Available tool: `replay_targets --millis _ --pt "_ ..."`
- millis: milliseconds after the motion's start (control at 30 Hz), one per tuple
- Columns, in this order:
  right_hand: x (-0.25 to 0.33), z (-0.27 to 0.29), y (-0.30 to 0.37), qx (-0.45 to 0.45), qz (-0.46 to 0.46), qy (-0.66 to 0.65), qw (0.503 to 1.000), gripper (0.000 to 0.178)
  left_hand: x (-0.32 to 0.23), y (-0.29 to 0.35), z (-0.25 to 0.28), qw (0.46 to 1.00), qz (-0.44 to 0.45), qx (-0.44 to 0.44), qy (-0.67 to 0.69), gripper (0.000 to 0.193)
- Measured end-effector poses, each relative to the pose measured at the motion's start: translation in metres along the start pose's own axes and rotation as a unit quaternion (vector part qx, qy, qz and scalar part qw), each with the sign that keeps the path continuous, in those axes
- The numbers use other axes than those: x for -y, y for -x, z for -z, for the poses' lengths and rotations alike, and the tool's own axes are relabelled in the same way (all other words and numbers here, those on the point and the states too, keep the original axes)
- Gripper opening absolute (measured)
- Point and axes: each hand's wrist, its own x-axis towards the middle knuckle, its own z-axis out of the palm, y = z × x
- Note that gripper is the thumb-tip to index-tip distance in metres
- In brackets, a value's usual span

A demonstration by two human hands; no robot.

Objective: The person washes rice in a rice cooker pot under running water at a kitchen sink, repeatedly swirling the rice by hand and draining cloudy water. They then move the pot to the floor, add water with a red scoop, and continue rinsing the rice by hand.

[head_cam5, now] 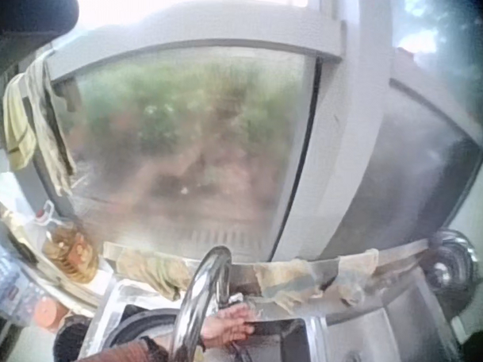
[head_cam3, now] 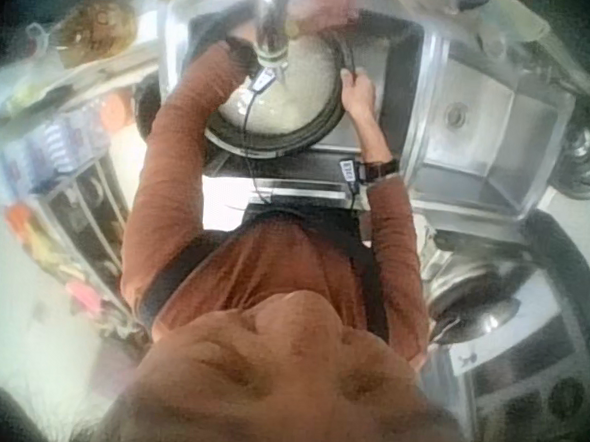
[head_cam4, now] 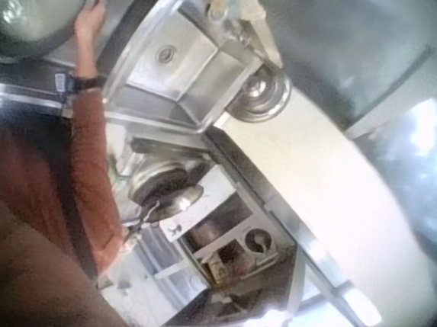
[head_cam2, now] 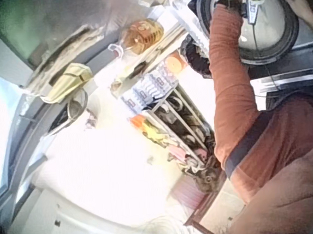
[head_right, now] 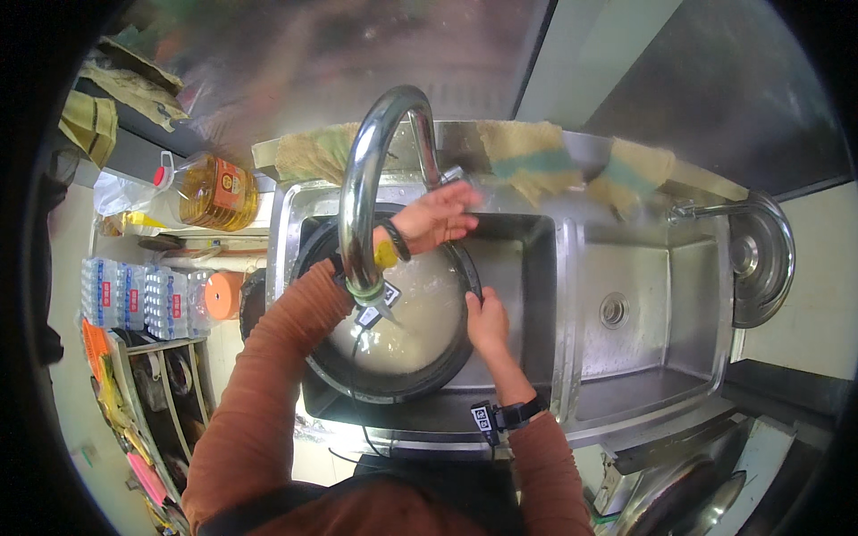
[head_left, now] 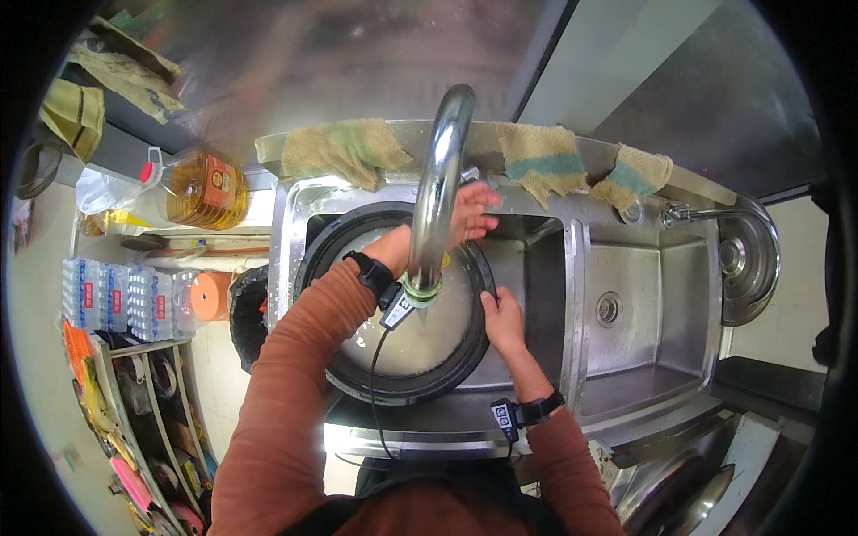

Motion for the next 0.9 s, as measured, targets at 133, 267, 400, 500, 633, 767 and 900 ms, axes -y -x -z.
replay_targets --millis 133,267,400,500,633,767,900 --pt "0.002 0.005 0.004 0.037 -0.034 -0.003 0.999 0.028 -0.008 0.007 -0.002 0.990 -0.069 0.009 -0.119 0.070" --pt "0.007 0.006 0.002 0.036 -0.039 -0.021 0.998 0.029 -0.022 0.050 0.013 0.987 -0.076 0.085 -0.110 0.064" --pt "0.012 0.006 0.003 0.023 -0.008 0.001 1.000 0.028 -0.032 0.144 0.067 0.745 -0.089 -0.247 -0.613 0.032" --pt "0.016 0.008 0.003 0.030 -0.010 0.017 0.999 0.034 -0.014 0.182 0.099 0.489 -0.094 -0.334 -0.800 0.040" --pt "0.022 0.004 0.005 0.019 0.001 0.061 0.998 0.033 -0.010 0.179 0.122 0.482 0.016 -0.334 -0.810 0.041" --pt "0.026 0.003 0.010 -0.018 0.018 0.057 0.998 0.031 -0.023 0.169 0.125 0.532 0.042 -0.312 -0.786 0.036" --pt "0.029 0.026 0.019 -0.006 0.034 0.073 0.997 0.032 -0.018 0.185 0.107 0.598 0.020 -0.323 -0.734 0.037"
